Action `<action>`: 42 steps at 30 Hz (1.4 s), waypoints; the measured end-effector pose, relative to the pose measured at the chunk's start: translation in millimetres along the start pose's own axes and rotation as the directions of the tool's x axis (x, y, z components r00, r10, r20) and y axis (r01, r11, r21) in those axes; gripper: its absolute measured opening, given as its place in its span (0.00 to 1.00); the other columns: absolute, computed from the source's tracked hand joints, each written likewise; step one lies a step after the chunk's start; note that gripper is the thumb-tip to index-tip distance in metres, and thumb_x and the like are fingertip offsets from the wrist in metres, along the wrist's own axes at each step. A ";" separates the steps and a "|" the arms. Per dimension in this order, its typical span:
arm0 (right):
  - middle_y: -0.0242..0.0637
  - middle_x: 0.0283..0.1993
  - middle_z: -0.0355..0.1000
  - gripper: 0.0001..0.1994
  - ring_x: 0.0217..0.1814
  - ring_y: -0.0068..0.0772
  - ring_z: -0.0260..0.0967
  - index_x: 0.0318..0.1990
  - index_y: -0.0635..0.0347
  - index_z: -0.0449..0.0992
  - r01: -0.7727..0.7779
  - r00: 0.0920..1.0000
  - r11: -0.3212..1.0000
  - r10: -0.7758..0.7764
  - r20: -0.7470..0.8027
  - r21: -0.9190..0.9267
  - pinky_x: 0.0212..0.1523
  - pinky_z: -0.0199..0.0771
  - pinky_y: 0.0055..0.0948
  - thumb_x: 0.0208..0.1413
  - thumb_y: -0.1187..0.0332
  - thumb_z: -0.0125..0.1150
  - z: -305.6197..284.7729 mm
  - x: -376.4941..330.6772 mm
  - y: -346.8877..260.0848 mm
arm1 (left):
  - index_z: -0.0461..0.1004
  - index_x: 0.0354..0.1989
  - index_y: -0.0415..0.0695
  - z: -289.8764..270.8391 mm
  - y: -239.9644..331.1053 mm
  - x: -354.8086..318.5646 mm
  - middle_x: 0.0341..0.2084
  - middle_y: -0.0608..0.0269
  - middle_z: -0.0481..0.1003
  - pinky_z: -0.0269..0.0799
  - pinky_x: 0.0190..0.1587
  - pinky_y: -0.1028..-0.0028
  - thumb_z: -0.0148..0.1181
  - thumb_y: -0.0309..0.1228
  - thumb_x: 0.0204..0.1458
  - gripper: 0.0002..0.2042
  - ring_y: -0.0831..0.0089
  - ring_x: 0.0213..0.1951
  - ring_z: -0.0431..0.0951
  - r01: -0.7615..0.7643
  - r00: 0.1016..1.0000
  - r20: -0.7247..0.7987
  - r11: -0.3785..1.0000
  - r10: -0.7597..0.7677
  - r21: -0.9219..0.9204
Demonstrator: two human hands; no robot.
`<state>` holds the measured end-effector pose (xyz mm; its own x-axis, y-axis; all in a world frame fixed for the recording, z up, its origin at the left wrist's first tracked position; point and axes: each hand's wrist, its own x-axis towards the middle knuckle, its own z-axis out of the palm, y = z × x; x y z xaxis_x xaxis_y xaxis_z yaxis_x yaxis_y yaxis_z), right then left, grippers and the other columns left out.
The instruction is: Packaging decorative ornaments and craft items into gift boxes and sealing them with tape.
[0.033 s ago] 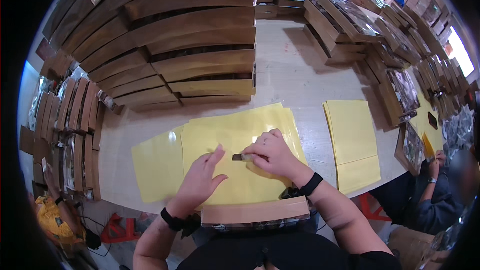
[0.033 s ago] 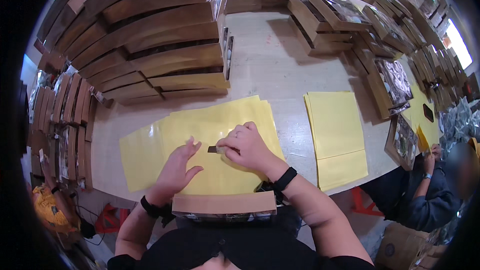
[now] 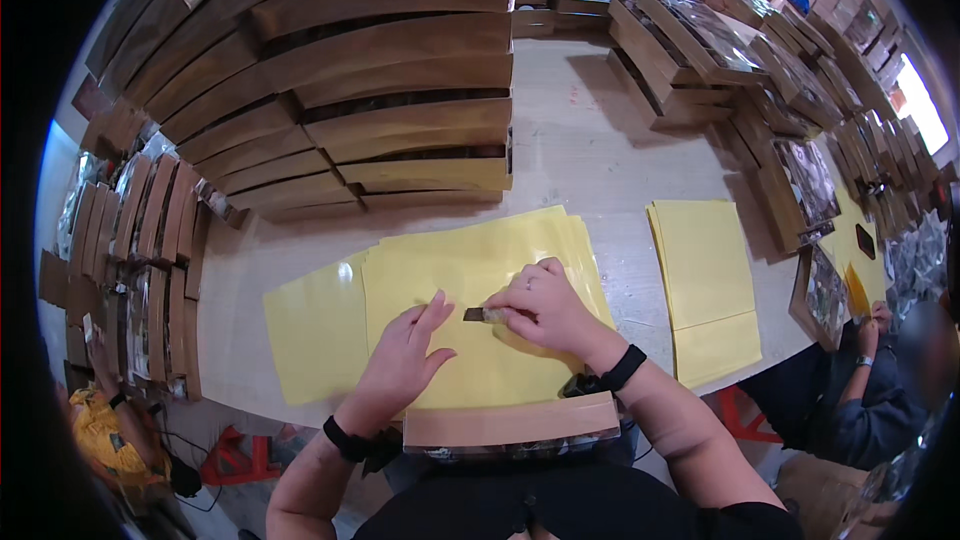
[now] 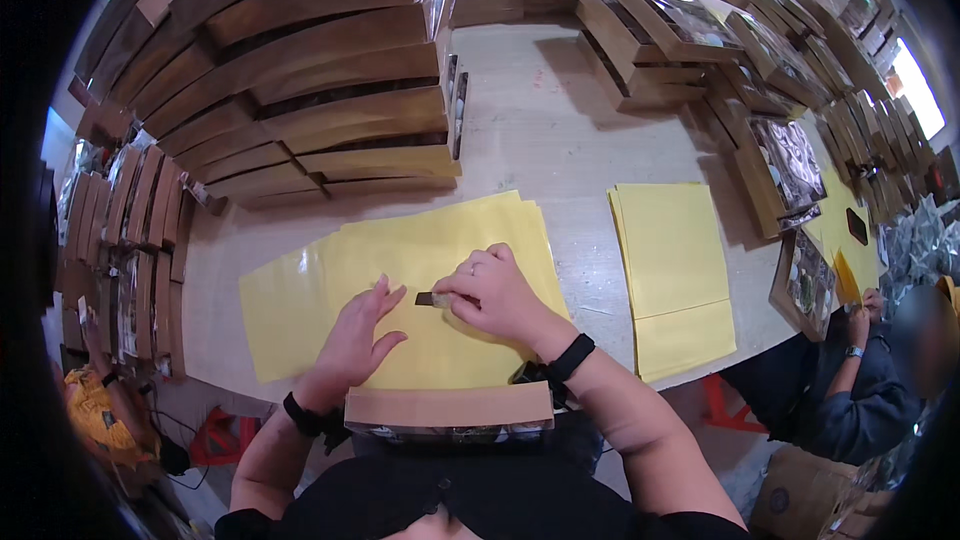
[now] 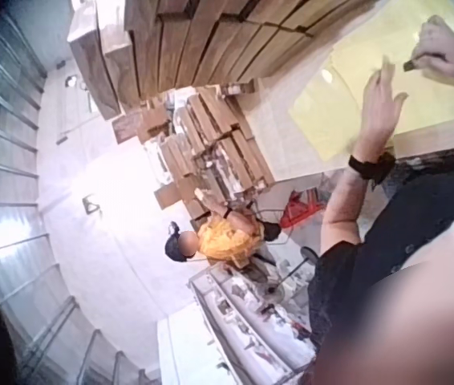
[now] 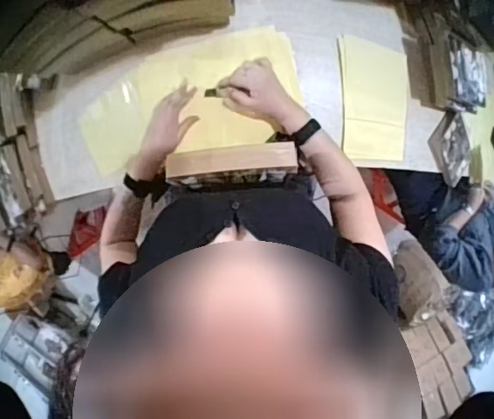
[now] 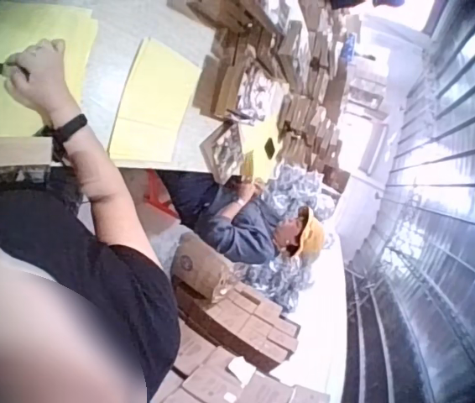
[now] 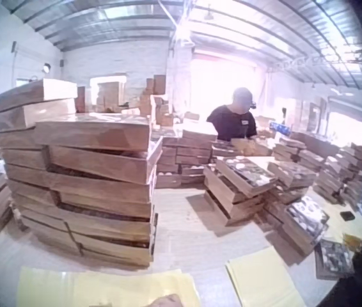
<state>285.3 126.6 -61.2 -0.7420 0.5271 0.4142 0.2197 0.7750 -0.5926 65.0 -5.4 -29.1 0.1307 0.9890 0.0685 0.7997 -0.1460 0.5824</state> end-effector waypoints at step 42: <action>0.26 0.29 0.73 0.06 0.37 0.28 0.67 0.39 0.45 0.81 0.019 0.994 0.998 -0.025 0.108 0.061 0.47 0.57 0.32 0.55 0.63 0.61 -7.2 2.6 -8.1 | 0.40 0.70 0.45 -43.0 0.3 -11.0 0.68 0.47 0.50 0.72 0.51 0.66 0.57 0.14 0.45 0.44 0.68 0.47 0.74 -0.284 0.897 -0.441 0.789 0.019 -0.544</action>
<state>286.2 124.2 -50.4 -0.8116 0.4663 0.3520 0.1667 0.7622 -0.6255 38.6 -15.3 5.1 -0.1265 0.8940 0.4298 0.2751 -0.3847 0.8811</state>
